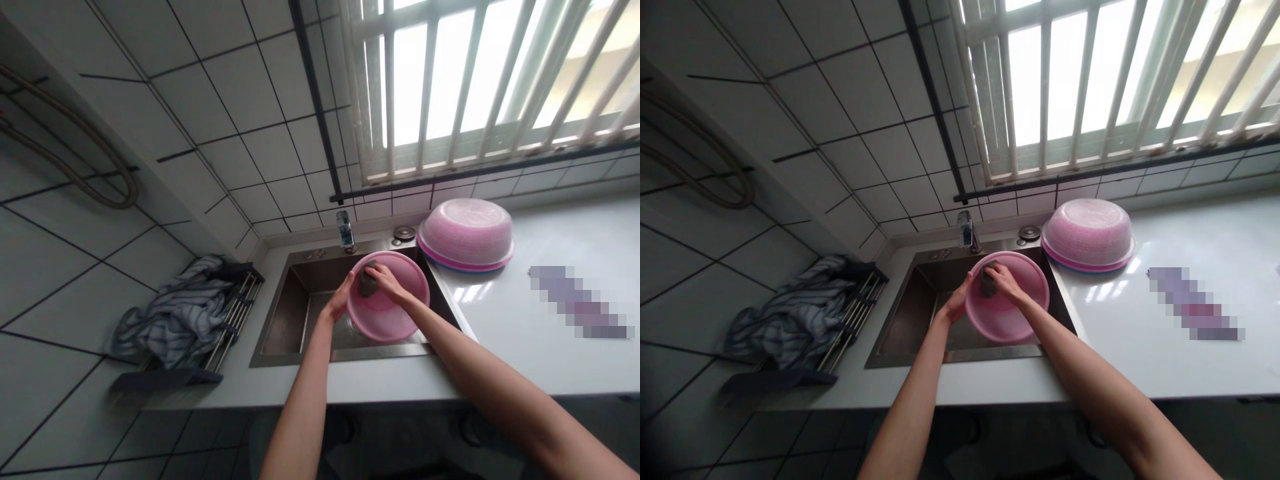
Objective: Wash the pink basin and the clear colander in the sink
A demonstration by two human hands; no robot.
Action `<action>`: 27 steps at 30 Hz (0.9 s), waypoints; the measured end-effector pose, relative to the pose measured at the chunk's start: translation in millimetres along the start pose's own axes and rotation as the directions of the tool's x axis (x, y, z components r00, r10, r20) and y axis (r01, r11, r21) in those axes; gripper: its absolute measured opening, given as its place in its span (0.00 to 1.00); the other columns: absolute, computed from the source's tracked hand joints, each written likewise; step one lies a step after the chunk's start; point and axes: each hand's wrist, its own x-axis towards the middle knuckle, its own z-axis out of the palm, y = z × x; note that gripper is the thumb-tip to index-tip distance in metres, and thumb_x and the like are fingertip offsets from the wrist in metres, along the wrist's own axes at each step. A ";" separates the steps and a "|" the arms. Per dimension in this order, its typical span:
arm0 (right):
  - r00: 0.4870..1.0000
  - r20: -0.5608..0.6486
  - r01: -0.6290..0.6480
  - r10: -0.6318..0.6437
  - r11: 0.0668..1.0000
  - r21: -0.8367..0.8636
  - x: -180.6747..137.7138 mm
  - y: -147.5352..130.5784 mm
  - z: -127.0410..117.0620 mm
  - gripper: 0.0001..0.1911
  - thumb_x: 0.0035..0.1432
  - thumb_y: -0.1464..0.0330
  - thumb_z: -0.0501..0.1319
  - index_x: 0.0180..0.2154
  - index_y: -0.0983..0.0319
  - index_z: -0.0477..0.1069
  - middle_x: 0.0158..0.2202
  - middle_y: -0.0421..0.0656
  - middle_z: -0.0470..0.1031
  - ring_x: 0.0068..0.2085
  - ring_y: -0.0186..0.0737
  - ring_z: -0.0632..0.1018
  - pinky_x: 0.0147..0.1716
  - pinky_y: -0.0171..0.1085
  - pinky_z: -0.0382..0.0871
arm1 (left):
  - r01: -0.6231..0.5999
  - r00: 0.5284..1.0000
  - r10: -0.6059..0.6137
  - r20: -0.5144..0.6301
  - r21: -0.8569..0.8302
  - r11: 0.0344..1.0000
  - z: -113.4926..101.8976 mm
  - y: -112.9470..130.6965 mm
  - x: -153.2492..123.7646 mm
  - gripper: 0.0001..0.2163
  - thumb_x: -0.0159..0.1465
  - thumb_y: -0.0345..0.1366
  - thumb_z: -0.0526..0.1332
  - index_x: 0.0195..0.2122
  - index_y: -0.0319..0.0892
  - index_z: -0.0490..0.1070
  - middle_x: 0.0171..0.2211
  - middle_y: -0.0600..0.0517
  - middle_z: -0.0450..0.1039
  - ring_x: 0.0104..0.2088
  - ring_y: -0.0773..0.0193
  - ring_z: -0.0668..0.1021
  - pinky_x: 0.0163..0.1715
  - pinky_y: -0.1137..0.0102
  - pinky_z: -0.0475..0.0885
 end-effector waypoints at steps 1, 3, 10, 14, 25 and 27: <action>0.997 0.073 0.003 -0.003 1.000 0.004 -2.6 0.4 5.4 0.14 0.59 0.55 0.63 0.36 0.59 0.72 0.38 0.44 0.78 0.39 0.43 0.75 0.42 0.39 0.72 | 0.008 1.000 -0.008 -0.011 -0.001 1.000 -0.7 0.5 -0.7 0.29 0.68 0.58 0.64 0.61 0.42 0.77 0.60 0.43 0.78 0.67 0.46 0.73 0.74 0.50 0.57; 0.974 0.225 0.006 -0.009 1.000 0.014 -7.6 1.6 16.2 0.14 0.59 0.55 0.63 0.34 0.59 0.73 0.36 0.44 0.78 0.37 0.42 0.75 0.39 0.38 0.71 | 0.023 0.999 -0.022 -0.047 0.010 1.000 -2.0 1.8 -2.1 0.29 0.68 0.59 0.63 0.60 0.41 0.78 0.59 0.41 0.79 0.67 0.45 0.74 0.73 0.49 0.59; 0.999 -0.051 0.007 -0.007 1.000 -0.006 3.5 14.0 4.3 0.16 0.60 0.53 0.60 0.35 0.60 0.72 0.35 0.44 0.78 0.37 0.43 0.75 0.38 0.38 0.71 | -0.012 0.999 0.013 -0.051 0.030 0.999 -4.0 -1.3 2.0 0.30 0.66 0.60 0.65 0.61 0.44 0.77 0.63 0.44 0.76 0.70 0.46 0.69 0.74 0.51 0.57; 0.975 -0.224 -0.018 0.009 0.999 -0.036 10.6 18.8 -9.0 0.15 0.60 0.54 0.60 0.36 0.60 0.72 0.37 0.45 0.79 0.37 0.43 0.76 0.40 0.40 0.72 | -0.041 0.999 0.041 -0.011 0.036 0.998 -3.3 -3.4 3.5 0.30 0.67 0.60 0.64 0.63 0.46 0.75 0.65 0.46 0.74 0.71 0.47 0.68 0.75 0.51 0.55; 0.998 0.056 0.046 -0.042 0.995 -0.083 2.1 18.0 8.7 0.14 0.61 0.56 0.59 0.35 0.60 0.73 0.34 0.45 0.79 0.35 0.42 0.75 0.38 0.38 0.71 | -0.041 0.996 0.047 -0.074 0.086 0.995 -5.2 -4.6 3.7 0.33 0.66 0.62 0.64 0.64 0.45 0.74 0.64 0.43 0.74 0.71 0.46 0.68 0.75 0.48 0.54; 0.996 -0.075 0.037 -0.047 0.992 -0.123 7.8 19.8 -5.2 0.14 0.62 0.56 0.57 0.36 0.59 0.72 0.36 0.45 0.78 0.37 0.43 0.75 0.39 0.39 0.71 | -0.042 0.998 0.046 -0.039 0.076 0.996 -3.0 -4.5 4.0 0.33 0.66 0.62 0.64 0.65 0.45 0.74 0.65 0.44 0.73 0.71 0.46 0.68 0.75 0.49 0.54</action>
